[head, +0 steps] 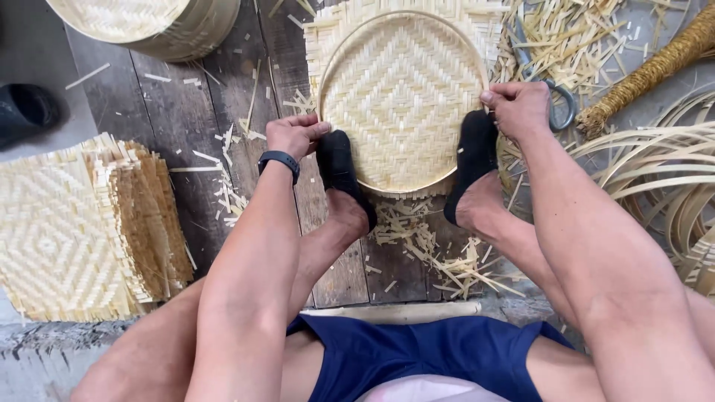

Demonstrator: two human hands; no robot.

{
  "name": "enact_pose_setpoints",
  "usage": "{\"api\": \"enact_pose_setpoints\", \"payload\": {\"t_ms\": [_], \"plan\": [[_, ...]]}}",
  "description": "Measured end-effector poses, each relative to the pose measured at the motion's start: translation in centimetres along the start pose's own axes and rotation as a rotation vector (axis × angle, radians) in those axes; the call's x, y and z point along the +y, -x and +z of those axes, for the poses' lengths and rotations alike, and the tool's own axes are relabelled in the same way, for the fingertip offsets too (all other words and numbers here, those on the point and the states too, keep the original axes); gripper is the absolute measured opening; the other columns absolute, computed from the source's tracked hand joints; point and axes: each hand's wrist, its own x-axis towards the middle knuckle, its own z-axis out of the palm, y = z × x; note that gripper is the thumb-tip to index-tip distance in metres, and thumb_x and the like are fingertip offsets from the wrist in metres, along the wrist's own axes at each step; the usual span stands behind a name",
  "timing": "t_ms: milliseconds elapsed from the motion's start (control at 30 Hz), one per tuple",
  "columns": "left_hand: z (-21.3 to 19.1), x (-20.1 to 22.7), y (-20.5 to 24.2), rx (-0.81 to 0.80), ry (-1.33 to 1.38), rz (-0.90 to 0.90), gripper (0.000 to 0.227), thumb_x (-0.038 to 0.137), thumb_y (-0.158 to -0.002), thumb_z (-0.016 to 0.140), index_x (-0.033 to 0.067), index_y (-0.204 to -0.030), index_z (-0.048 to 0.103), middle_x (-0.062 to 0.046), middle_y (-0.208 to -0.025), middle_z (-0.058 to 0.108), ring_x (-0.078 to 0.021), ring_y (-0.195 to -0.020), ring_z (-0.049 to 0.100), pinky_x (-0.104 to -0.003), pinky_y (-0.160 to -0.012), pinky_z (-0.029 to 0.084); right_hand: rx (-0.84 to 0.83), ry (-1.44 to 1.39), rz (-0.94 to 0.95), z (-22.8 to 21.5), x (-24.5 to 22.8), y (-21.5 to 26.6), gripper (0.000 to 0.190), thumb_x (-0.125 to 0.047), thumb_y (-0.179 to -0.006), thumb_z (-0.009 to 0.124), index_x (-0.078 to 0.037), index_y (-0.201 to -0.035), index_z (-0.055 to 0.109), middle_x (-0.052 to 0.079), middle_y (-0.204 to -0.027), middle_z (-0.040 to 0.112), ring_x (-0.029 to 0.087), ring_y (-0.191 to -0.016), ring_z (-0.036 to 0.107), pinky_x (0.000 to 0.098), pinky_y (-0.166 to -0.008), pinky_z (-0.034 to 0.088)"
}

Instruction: Trim excess bamboo material and assemble bamboo basket components using a jig and scissors.

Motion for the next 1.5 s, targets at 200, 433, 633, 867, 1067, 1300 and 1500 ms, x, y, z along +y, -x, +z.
{"api": "enact_pose_setpoints", "payload": {"t_ms": [200,433,633,867,1067,1300,1500], "plan": [[2.0,6.7,-0.4,0.136,-0.724,0.269,0.036,0.023,-0.073,0.091,0.0008,-0.099,0.078,-0.015,-0.100,0.073,-0.0277,-0.097,0.068,-0.044,-0.097,0.048,0.050,0.133,-0.260,0.1,-5.1,2.5,0.033,-0.019,-0.088,0.085,-0.002,-0.113,0.074,0.011,-0.096,0.070,0.022,-0.088,0.066,0.0383,-0.083,0.053],[12.5,10.8,-8.5,0.055,-0.847,1.410,0.056,0.045,-0.103,0.068,0.0090,-0.145,0.061,-0.018,-0.143,0.059,-0.0444,-0.129,0.049,-0.059,-0.112,0.036,-0.146,0.806,-1.135,11.1,-7.4,12.5,0.088,-0.063,-0.089,0.059,-0.003,-0.152,0.042,0.023,-0.156,0.038,0.041,-0.147,0.034,0.0650,-0.119,0.022],[12.7,14.3,-6.3,-0.141,-0.800,0.554,0.036,0.053,-0.112,0.048,0.0322,-0.128,0.073,0.000,-0.138,0.074,-0.0248,-0.130,0.069,-0.039,-0.112,0.055,-0.156,0.675,-1.075,11.1,-7.1,11.6,0.074,-0.056,-0.092,0.063,-0.007,-0.147,0.056,0.019,-0.152,0.050,0.037,-0.142,0.044,0.0581,-0.116,0.029],[12.9,8.2,-10.5,-0.085,-0.831,1.246,0.041,0.048,-0.110,0.043,0.0239,-0.121,0.074,-0.021,-0.130,0.068,-0.0415,-0.101,0.068,-0.052,-0.084,0.053,-0.073,0.435,-1.103,7.5,-10.0,-0.2,0.044,-0.037,-0.099,0.072,-0.011,-0.134,0.067,0.011,-0.140,0.063,0.031,-0.131,0.055,0.0507,-0.110,0.035],[13.9,14.0,-9.7,-0.216,-1.040,0.477,0.055,0.061,-0.106,0.039,0.0211,-0.114,0.076,-0.015,-0.096,0.074,-0.0354,-0.093,0.070,-0.052,-0.085,0.051,-0.250,0.298,-0.531,8.4,-10.7,-12.1,0.023,-0.033,-0.110,0.064,-0.012,-0.110,0.074,0.010,-0.098,0.074,0.031,-0.088,0.069,0.0435,-0.082,0.054],[14.2,11.8,-14.1,-0.245,-0.709,0.433,0.056,0.062,-0.093,0.057,0.0121,-0.087,0.082,-0.013,-0.073,0.072,-0.0272,-0.071,0.069,-0.043,-0.070,0.052,-0.055,0.083,-0.413,6.1,-11.5,-10.2,0.042,-0.034,-0.113,0.057,0.003,-0.094,0.066,0.013,-0.084,0.061,0.032,-0.080,0.060,0.0478,-0.083,0.055],[12.6,9.7,-12.9,-0.188,-0.562,0.474,0.057,0.052,-0.103,0.058,0.0011,-0.085,0.078,-0.020,-0.071,0.064,-0.0324,-0.066,0.058,-0.046,-0.066,0.049,-0.030,0.206,0.001,6.9,-4.8,-7.7,0.057,-0.043,-0.113,0.041,0.002,-0.094,0.070,0.027,-0.097,0.065,0.042,-0.097,0.063,0.0516,-0.089,0.047]]}}
